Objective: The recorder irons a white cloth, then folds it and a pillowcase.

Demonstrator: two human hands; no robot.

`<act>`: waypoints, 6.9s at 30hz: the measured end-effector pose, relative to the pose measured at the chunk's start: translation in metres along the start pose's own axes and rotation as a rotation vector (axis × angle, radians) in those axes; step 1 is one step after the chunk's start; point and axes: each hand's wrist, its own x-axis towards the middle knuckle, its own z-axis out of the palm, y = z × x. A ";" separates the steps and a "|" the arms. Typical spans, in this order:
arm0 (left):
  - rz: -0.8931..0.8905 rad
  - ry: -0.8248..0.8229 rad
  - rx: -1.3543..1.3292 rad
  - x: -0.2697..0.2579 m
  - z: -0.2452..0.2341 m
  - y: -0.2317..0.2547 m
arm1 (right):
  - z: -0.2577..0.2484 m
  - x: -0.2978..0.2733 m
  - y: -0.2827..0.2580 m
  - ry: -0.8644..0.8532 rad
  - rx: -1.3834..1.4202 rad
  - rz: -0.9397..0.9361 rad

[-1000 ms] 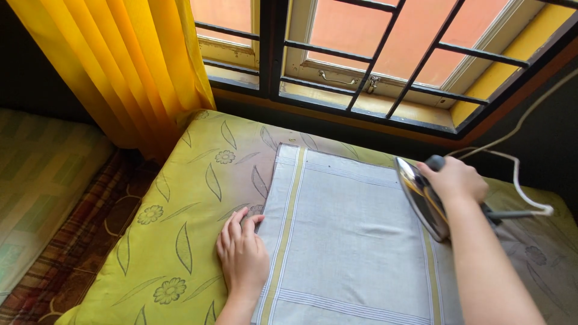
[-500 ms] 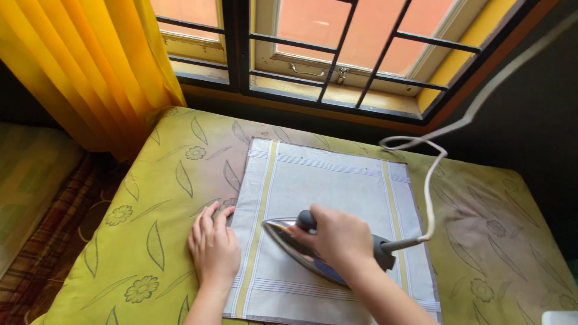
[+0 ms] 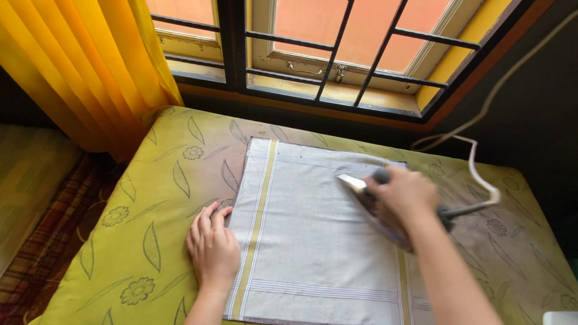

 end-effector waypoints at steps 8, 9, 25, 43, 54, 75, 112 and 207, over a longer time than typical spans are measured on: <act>0.022 0.007 -0.025 -0.001 -0.002 0.001 | 0.024 0.083 0.032 0.087 -0.033 0.053; 0.007 0.007 -0.027 -0.001 -0.002 0.001 | 0.031 0.109 0.051 0.151 -0.016 0.127; 0.063 0.002 -0.030 -0.002 0.000 -0.005 | -0.004 -0.110 0.017 -0.140 0.010 -0.289; 0.259 0.085 0.180 0.002 0.011 -0.015 | -0.001 -0.182 0.051 -0.078 0.180 -0.773; 0.003 -0.067 -0.690 0.030 -0.006 -0.041 | -0.018 -0.155 0.029 -0.168 0.081 -0.190; -0.046 0.148 -0.161 0.006 -0.019 -0.040 | 0.003 -0.082 -0.164 0.089 0.177 -0.645; 0.081 -0.076 0.029 0.005 -0.035 -0.019 | 0.015 0.067 -0.083 0.094 0.022 -0.138; 0.156 -0.152 -0.022 0.012 -0.049 -0.010 | 0.006 0.091 -0.205 0.075 0.121 -0.290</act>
